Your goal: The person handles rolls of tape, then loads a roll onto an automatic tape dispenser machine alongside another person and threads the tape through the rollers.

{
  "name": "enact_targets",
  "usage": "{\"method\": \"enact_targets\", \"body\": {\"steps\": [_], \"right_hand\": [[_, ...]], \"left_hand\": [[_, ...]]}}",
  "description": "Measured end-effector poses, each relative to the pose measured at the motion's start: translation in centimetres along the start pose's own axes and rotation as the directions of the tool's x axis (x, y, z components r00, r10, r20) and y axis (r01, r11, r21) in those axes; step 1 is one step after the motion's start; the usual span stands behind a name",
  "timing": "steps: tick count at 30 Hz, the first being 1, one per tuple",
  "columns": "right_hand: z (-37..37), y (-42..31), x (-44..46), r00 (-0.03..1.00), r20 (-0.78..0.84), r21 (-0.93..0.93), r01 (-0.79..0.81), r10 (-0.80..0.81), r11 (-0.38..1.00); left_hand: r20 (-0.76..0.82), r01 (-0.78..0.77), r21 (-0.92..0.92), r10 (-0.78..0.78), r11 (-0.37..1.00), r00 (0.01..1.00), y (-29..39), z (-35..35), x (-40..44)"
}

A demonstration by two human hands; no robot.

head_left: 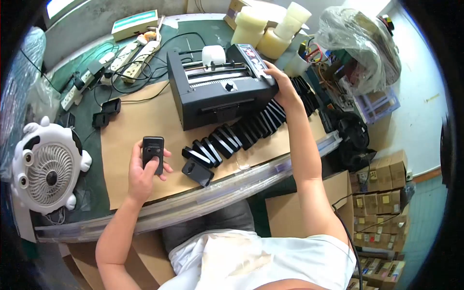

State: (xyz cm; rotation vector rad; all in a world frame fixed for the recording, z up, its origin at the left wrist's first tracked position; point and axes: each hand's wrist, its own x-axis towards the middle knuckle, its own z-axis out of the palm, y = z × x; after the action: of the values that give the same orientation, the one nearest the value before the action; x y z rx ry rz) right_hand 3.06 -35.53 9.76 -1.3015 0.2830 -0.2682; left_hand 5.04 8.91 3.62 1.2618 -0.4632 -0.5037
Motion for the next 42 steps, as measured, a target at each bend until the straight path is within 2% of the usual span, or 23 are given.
{"method": "enact_targets", "body": {"steps": [1, 5, 6, 12, 17, 29, 33, 36, 42], "right_hand": [[0.1, 0.2, 0.1, 0.998, -0.061, -0.065, 0.008, -0.012, 0.998], [0.3, -0.4, 0.1, 0.994, -0.106, -0.133, -0.027, 0.013, 0.991], [0.5, -0.4, 0.1, 0.994, -0.107, -0.085, -0.02, 0.011, 0.996], [-0.4, 0.2, 0.5, 0.997, -0.075, -0.117, 0.013, -0.022, 0.993], [0.3, -0.1, 0.1, 0.991, -0.136, -0.137, -0.001, -0.018, 0.991], [-0.1, 0.5, 0.2, 0.995, -0.097, -0.099, 0.025, -0.035, 0.995], [0.8, 0.3, -1.0, 0.995, -0.1, -0.042, 0.015, -0.019, 0.999], [0.2, 1.0, -0.7, 0.997, -0.053, 0.067, 0.067, -0.063, 0.995], [0.2, 0.8, -0.6, 0.997, -0.068, 0.039, 0.034, -0.032, 0.999]], "left_hand": [[0.007, 0.009, -0.017, -0.009, 1.0, 1.0, 0.2, 0.1, 0.0], [0.037, 0.042, -0.068, -0.04, 0.997, 0.999, 0.2, 0.6, 0.2], [0.044, 0.054, -0.076, -0.051, 0.996, 0.998, 0.0, 0.6, 0.2], [0.041, 0.16, -0.048, -0.158, 0.986, 0.987, -0.7, 0.8, 0.3], [0.037, 0.162, -0.056, -0.16, 0.985, 0.986, -0.7, 0.8, 0.6], [0.048, 0.181, -0.057, -0.178, 0.982, 0.983, -0.8, 0.7, 0.6], [0.028, 0.152, 0.072, -0.155, 0.986, 0.988, -1.3, 1.1, 0.5], [0.043, 0.188, 0.153, -0.197, 0.97, 0.979, -1.6, 1.2, 0.2], [0.081, 0.216, 0.21, -0.237, 0.954, 0.968, -1.7, 1.0, 0.4]]}}
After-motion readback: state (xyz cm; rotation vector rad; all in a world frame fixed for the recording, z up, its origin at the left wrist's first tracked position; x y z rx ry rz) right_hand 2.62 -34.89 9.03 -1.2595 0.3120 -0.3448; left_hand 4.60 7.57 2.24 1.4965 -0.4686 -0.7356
